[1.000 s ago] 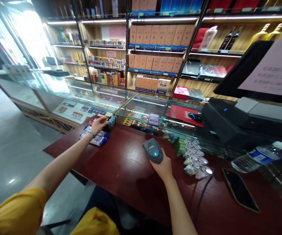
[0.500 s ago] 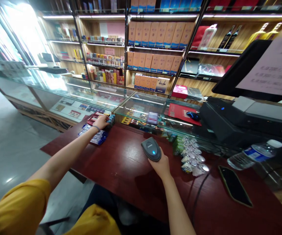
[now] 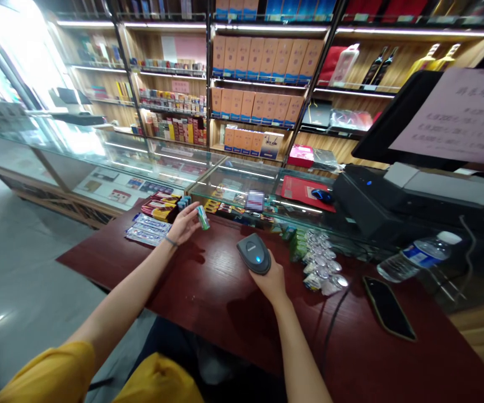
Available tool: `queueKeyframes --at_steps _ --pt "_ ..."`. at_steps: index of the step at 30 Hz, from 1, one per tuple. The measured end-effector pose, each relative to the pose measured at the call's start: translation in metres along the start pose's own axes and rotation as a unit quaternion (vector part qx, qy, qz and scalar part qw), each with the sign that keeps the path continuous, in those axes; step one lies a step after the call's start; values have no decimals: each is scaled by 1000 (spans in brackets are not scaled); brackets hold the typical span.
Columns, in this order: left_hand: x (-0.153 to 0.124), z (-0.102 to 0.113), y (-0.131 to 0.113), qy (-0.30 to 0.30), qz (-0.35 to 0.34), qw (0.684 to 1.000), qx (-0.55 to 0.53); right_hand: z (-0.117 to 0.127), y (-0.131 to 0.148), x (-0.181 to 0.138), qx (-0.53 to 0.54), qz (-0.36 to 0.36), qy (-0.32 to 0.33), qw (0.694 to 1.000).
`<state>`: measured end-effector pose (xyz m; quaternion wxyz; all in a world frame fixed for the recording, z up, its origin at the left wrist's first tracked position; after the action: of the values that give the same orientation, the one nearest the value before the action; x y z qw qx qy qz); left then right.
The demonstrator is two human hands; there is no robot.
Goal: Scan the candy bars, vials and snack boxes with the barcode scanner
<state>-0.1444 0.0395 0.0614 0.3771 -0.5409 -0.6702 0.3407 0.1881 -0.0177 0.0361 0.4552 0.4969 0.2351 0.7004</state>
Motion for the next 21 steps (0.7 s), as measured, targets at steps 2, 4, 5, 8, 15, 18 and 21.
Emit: queueKeyframes --at_steps 2,4,5,8,15,18,21 --pt "-4 -13 23 4 30 997 -64 0 3 -1 -23 -1 14 1000" --pt "-5 -22 42 -4 52 993 -105 1 8 -3 -63 2 37 997" --pt "-5 -25 49 -11 63 990 -122 1 11 -4 -87 8 52 995" --pt "-3 -25 60 -34 101 981 -165 0 21 -7 -164 53 112 979" --pt "-4 -10 61 -42 167 963 -209 -9 40 -12 -226 147 210 940" --pt "-4 -10 65 -29 157 959 -234 -11 42 -12 -240 159 232 929" --pt "-4 -11 67 -17 145 957 -250 -10 41 -11 -245 159 236 927"
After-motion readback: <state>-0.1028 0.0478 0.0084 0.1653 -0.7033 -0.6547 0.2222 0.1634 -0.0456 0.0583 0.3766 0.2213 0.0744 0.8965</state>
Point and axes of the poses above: each hand's wrist, its own x-axis towards the middle knuckle, its own z-axis out of the back of the hand, y = z × x, the point moved 2 cm from there along x, towards the middle knuckle, and after that the axes turned 4 degrees about x, right-handed, at the moved point
